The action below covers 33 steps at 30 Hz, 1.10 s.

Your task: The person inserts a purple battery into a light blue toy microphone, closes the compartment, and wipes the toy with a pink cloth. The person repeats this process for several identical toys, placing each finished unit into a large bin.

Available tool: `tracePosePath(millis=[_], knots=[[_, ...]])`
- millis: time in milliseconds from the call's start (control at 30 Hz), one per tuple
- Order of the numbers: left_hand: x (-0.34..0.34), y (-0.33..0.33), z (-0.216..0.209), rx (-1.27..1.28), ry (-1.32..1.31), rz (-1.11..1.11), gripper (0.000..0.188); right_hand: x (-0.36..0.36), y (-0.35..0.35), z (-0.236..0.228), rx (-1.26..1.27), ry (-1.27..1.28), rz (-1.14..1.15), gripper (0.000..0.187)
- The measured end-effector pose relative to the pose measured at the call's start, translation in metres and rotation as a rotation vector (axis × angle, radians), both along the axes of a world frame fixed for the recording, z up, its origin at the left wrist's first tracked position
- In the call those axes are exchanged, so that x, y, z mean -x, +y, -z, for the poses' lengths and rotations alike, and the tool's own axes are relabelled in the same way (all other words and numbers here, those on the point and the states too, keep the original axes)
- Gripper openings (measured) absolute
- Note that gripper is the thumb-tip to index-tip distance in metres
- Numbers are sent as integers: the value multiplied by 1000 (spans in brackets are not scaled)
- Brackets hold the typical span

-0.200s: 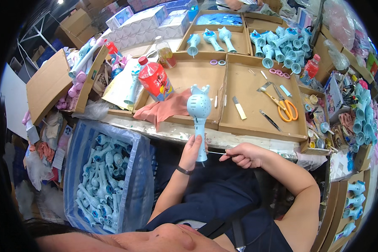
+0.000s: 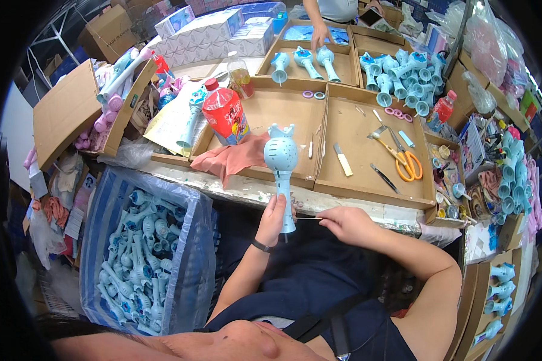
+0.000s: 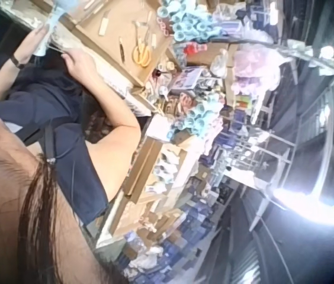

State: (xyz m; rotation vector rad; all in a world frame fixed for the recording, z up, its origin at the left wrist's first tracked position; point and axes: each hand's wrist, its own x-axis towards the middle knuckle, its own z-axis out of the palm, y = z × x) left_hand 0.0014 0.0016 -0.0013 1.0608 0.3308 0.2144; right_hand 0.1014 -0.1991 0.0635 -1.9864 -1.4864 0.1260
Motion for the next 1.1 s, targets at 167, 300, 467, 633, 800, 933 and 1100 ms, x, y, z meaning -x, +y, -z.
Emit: tracePosePath(millis=[167,300,467,633,800,933,1100], knots=[[2,2,-2,140,3,34,39,14,-5,-33,127,-267,62,23],[-1,-3,-3,199,23,44,33,14,-5,-30,136,-251,108,22],[2,0,-7,147,-33,83,26,10,-11,-12,-79,-400,57,20],[1,3,-19,190,14,54,23,33,-20,-1,-51,-61,212,19],[0,-4,-17,125,5,9,22,42,-18,10,-45,37,260,17],[-3,-8,-18,118,-26,2,22,42,-23,3,-22,93,241,17],[-9,-13,-22,143,18,32,22,44,-26,1,1,95,249,18]])
